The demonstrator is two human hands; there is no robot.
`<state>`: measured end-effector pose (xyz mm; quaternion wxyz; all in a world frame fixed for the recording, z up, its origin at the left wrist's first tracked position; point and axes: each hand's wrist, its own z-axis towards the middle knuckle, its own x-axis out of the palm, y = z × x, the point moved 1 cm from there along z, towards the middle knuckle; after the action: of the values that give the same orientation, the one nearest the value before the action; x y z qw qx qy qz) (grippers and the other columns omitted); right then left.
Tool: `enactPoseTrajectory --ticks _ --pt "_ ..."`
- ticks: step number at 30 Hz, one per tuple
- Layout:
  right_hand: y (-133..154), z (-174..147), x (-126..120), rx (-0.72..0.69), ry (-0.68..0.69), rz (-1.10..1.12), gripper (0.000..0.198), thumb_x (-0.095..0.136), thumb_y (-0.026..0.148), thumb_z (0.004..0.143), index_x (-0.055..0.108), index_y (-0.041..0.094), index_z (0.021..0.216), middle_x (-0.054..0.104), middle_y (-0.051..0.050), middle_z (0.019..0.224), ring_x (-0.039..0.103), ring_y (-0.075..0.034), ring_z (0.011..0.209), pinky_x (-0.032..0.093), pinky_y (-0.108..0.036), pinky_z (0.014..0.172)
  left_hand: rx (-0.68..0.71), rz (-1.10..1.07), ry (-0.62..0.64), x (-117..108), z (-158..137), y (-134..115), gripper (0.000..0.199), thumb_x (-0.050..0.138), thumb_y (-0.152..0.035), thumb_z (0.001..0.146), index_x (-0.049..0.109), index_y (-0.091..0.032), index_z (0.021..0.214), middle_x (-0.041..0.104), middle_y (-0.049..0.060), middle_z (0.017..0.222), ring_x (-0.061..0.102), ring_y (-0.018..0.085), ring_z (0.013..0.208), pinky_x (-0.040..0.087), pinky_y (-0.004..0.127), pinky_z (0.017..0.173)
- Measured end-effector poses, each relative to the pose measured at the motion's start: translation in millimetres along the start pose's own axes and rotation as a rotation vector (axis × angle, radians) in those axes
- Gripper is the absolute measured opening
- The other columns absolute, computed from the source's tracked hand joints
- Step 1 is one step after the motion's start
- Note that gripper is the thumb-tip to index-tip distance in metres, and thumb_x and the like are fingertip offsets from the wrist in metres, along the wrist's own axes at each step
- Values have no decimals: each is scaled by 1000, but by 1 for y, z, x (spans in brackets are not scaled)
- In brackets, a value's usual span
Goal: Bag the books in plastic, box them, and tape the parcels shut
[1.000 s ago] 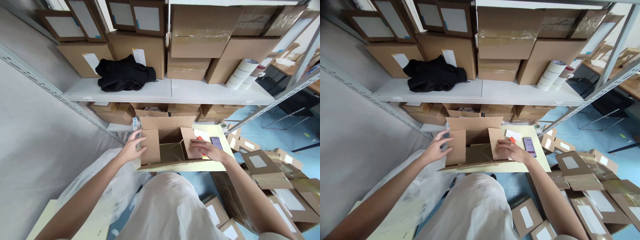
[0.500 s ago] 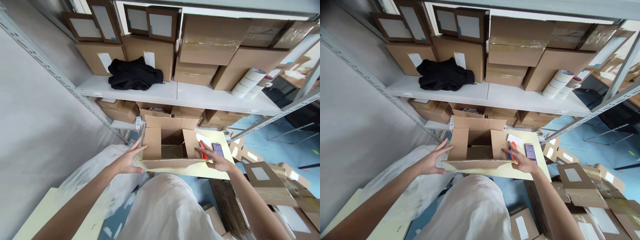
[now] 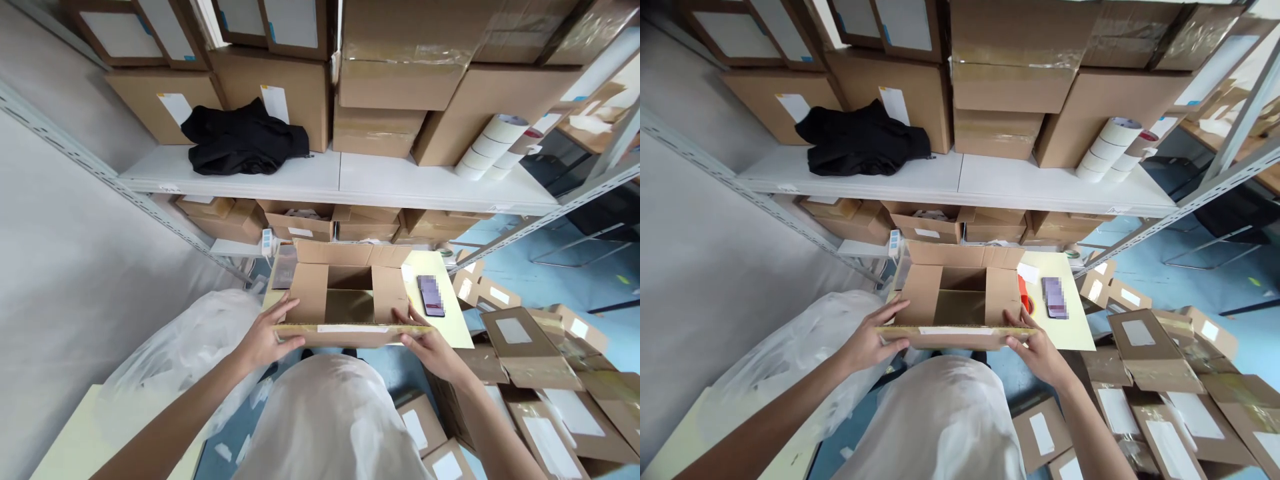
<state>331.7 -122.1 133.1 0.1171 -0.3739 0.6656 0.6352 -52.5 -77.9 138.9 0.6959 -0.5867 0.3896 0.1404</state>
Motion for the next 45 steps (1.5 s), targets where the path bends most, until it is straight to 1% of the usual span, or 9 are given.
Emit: enactPoseTrajectory --ticks 8,12,15,22,26,29,33,40,45 --pt "-15 37 -6 9 -72 68 51 48 60 88 69 25 119 53 -5 141 19 -35 146 19 -61 116 44 91 -75 18 27 7 69 68 -49 74 51 -20 135 58 13 135 39 34 137 42 52 108" --pt "-14 57 -16 12 -127 152 58 50 63 86 65 22 125 60 -8 134 36 -35 139 32 -54 114 30 94 -93 17 42 7 65 70 -47 72 56 -22 131 58 11 135 44 35 134 40 55 109" --pt "-9 52 -15 21 -113 196 59 45 62 88 62 22 128 61 -8 133 43 -33 135 38 -50 110 -3 74 -100 17 37 7 59 70 -47 72 60 -24 125 60 8 132 45 34 133 39 55 110" --pt "0 18 -4 82 -11 159 55 42 58 91 64 21 126 62 -11 131 43 -34 134 30 -52 113 -81 30 -68 17 -6 3 68 72 -49 70 55 -22 131 61 11 132 47 34 132 44 52 106" --pt "2 26 -11 136 32 196 53 43 60 90 70 20 111 70 -11 113 56 -33 121 33 -52 111 -108 53 -38 9 9 -2 69 73 -51 67 59 -21 127 63 11 128 51 34 128 45 52 106" --pt "-1 52 -25 222 -31 291 57 45 66 86 71 18 103 73 -11 99 64 -31 105 47 -47 100 -111 110 5 -3 45 -10 63 72 -52 66 64 -21 121 65 9 126 56 34 123 46 49 104" --pt "-7 78 -36 271 -95 426 60 46 68 84 70 16 99 73 -10 97 66 -28 98 53 -42 92 -158 152 23 -14 77 -18 57 69 -56 68 68 -21 114 70 8 115 64 33 110 52 46 94" --pt "-4 42 -11 297 -100 305 54 47 64 84 70 17 101 73 -10 98 62 -31 106 50 -43 94 -180 7 70 -9 38 -9 55 67 -57 70 68 -23 112 72 6 111 60 30 117 50 39 98" --pt "-8 67 -14 348 -268 208 54 44 64 84 68 16 88 72 -11 92 66 -30 92 52 -42 83 -350 148 -8 -7 66 -7 53 48 -60 84 64 -19 113 73 9 96 69 32 96 53 42 84"
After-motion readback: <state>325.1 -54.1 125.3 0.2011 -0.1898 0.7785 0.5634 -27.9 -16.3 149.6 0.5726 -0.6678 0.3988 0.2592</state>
